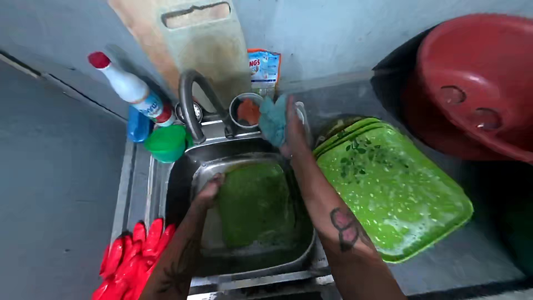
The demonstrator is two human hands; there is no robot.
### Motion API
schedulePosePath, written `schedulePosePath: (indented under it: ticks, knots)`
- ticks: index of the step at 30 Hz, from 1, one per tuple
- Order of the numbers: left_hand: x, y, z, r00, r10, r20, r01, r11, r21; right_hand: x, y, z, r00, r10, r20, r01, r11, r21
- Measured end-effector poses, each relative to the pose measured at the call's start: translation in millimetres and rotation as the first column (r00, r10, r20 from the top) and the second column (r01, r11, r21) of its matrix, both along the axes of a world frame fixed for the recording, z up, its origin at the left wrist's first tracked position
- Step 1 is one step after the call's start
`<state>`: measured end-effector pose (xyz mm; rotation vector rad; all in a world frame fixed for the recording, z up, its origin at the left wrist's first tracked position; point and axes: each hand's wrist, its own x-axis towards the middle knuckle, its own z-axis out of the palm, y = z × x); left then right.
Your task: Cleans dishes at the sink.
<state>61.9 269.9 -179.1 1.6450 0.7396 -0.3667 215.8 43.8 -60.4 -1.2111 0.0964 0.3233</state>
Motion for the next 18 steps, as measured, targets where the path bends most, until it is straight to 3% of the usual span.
schedulePosePath:
  ticks: [3,6,7,9,12,15,16,18]
  knots:
    - [-12.9,-6.2,37.8,0.984,-0.005,0.181,0.009,1.0,-0.022,-42.4,10.8,6.7,0.982,0.097,-0.16,-0.092,0.995,0.038]
    - [-29.8,-19.8,91.2,0.953,0.06,0.298,-0.055,0.998,-0.027,-93.5,24.3,8.4,0.982,0.165,-0.092,-0.175,0.978,-0.111]
    - [-36.3,-21.0,104.2,0.932,0.089,0.352,-0.077,0.996,-0.048,-110.6,33.7,8.3,0.989,0.143,-0.025,-0.146,0.973,-0.18]
    - [-50.2,-20.6,122.5,0.874,0.151,0.461,-0.103,0.986,-0.129,-144.8,57.0,-2.2,0.951,0.136,0.276,-0.043,0.947,-0.317]
    - [-65.5,-29.8,138.8,0.805,0.322,0.499,-0.206,0.939,-0.274,-188.9,89.9,-19.1,0.718,0.331,0.612,-0.044,0.899,-0.435]
    - [-83.3,-43.3,148.6,0.746,0.449,0.491,-0.318,0.889,-0.331,-182.4,94.2,-21.1,0.481,0.435,0.761,0.038,0.857,-0.513]
    - [-92.1,-44.3,150.0,0.74,0.439,0.51,-0.299,0.893,-0.335,-165.8,87.2,-20.7,0.486,0.48,0.73,0.076,0.809,-0.583]
    - [-109.4,-45.1,149.2,0.712,0.441,0.547,-0.278,0.892,-0.357,-129.5,75.0,-27.2,0.618,0.487,0.617,0.171,0.683,-0.71]
